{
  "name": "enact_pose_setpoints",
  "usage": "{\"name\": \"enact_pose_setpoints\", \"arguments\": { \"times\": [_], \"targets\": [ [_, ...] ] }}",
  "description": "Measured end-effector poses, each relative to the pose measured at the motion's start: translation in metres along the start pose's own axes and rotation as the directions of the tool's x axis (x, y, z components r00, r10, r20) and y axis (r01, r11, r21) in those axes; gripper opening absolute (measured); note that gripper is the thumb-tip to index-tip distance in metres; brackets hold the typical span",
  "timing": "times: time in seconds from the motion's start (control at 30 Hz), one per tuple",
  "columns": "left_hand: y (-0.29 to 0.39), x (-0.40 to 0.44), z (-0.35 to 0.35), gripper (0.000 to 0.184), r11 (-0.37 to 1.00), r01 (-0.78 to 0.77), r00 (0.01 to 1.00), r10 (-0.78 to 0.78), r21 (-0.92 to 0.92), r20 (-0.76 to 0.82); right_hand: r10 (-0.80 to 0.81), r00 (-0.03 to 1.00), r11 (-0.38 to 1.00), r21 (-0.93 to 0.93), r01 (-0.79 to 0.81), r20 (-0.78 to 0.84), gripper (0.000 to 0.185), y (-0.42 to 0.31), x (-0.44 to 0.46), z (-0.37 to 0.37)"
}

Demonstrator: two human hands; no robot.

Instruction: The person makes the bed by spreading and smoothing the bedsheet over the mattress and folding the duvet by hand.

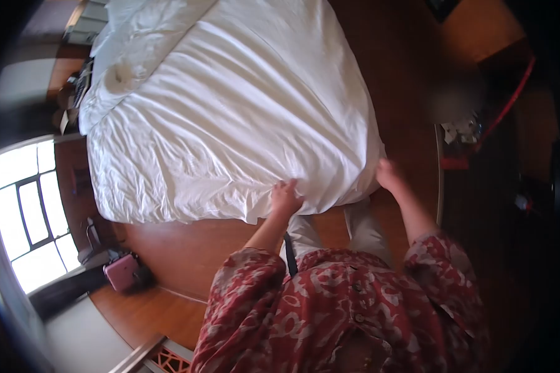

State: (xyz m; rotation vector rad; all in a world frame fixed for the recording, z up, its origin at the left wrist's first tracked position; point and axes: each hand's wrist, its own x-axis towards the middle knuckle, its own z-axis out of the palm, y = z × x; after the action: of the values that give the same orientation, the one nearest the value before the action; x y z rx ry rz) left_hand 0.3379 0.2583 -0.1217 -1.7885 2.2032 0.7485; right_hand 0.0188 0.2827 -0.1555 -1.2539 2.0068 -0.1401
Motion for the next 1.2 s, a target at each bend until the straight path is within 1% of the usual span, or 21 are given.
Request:
{"name": "enact_pose_setpoints", "arguments": {
  "times": [0.03,0.07,0.1,0.17,0.2,0.23,0.27,0.37,0.43,0.5,0.6,0.63,0.67,0.77,0.83,0.87,0.93,1.0,1.1,1.13,1.2],
  "targets": [
    [0.022,-0.003,0.001,0.052,1.000,0.002,1.000,-0.003,-0.024,-0.027,0.051,0.996,0.998,-0.027,-0.049,0.069,0.017,0.036,-0.002,0.006],
    [0.031,0.000,0.019,0.052,0.996,0.034,0.998,-0.039,-0.082,-0.051,-0.007,0.999,0.992,-0.124,0.013,0.052,0.016,0.069,-0.012,0.005],
    [0.050,0.000,0.018,0.052,0.992,0.046,0.998,-0.050,-0.114,-0.033,0.111,0.986,0.983,-0.158,-0.090,0.127,0.017,0.115,-0.018,0.008],
    [0.074,-0.002,0.019,0.050,0.992,0.053,0.999,-0.051,-0.115,0.019,0.059,0.995,0.967,-0.252,-0.038,0.074,0.021,0.216,-0.048,0.016],
    [0.083,-0.003,0.018,0.050,0.992,0.052,0.997,-0.046,-0.115,0.054,0.166,0.976,0.958,-0.257,-0.127,0.138,0.021,0.236,-0.072,0.001],
    [0.091,0.000,0.016,0.049,0.993,0.034,0.996,-0.024,-0.115,0.087,0.397,0.840,0.896,-0.357,-0.266,0.371,0.025,0.273,-0.084,-0.002],
    [0.093,0.000,0.017,0.044,0.995,-0.055,0.998,0.057,-0.084,0.016,0.425,0.829,0.904,-0.226,-0.364,0.364,0.021,0.284,-0.104,-0.003],
    [0.104,0.016,0.009,0.031,0.859,-0.104,0.961,0.216,-0.501,0.172,0.511,0.800,0.790,0.196,-0.582,0.314,0.014,0.302,-0.157,-0.033],
    [0.126,0.011,-0.026,0.018,0.730,-0.358,0.919,0.385,-0.582,-0.083,0.418,0.836,0.681,0.486,-0.548,0.356,0.011,0.294,-0.170,-0.041],
    [0.160,-0.018,-0.114,0.016,0.600,-0.541,0.832,0.482,-0.589,-0.274,0.434,0.865,0.769,0.398,-0.501,0.251,0.010,0.257,-0.172,-0.053],
    [0.199,-0.076,-0.245,0.021,0.394,-0.809,0.583,0.633,-0.436,-0.509,0.365,0.925,0.854,0.358,-0.377,0.104,0.012,0.236,-0.152,-0.063],
    [0.206,-0.087,-0.277,0.030,0.276,-0.948,0.316,0.739,-0.160,-0.595,0.298,0.951,0.849,0.434,-0.302,0.079,0.015,0.224,-0.147,-0.071],
    [0.216,-0.102,-0.302,0.032,0.177,-0.984,0.132,0.756,0.006,-0.641,0.110,0.994,0.948,0.301,-0.102,-0.011,0.020,0.247,-0.126,-0.062],
    [0.248,-0.136,-0.329,0.013,-0.052,-0.967,-0.209,0.719,0.248,-0.663,0.105,0.983,0.901,0.404,-0.159,0.153,0.011,0.254,-0.082,-0.076],
    [0.273,-0.145,-0.332,0.007,0.064,-0.984,-0.082,0.670,0.168,-0.737,0.069,0.992,0.910,0.399,-0.108,0.110,0.011,0.231,-0.062,-0.106],
    [0.293,-0.167,-0.335,0.007,0.239,-0.968,0.210,0.603,-0.077,-0.770,0.111,0.983,0.896,0.413,-0.164,0.149,0.010,0.219,-0.053,-0.121],
    [0.334,-0.167,-0.327,0.008,0.336,-0.919,0.348,0.436,-0.208,-0.830,0.122,0.960,0.880,0.420,-0.222,0.253,0.010,0.217,-0.023,-0.139],
    [0.373,-0.127,-0.307,0.007,0.256,-0.966,0.042,0.322,0.044,-0.946,0.094,0.924,0.884,0.395,-0.249,0.371,0.011,0.241,0.016,-0.158],
    [0.431,-0.102,-0.301,0.012,0.235,-0.967,-0.033,0.282,0.102,-0.959,0.092,0.935,0.941,0.277,-0.194,0.343,0.013,0.241,0.041,-0.217],
    [0.438,-0.093,-0.307,0.019,0.213,-0.973,0.009,0.420,0.089,-0.907,0.125,0.927,0.948,0.231,-0.216,0.353,0.014,0.244,0.055,-0.235],
    [0.459,-0.083,-0.313,0.024,0.077,-0.994,0.105,0.521,-0.076,-0.847,0.189,0.919,0.947,0.184,-0.264,0.346,0.016,0.257,0.078,-0.259]
  ]
}}
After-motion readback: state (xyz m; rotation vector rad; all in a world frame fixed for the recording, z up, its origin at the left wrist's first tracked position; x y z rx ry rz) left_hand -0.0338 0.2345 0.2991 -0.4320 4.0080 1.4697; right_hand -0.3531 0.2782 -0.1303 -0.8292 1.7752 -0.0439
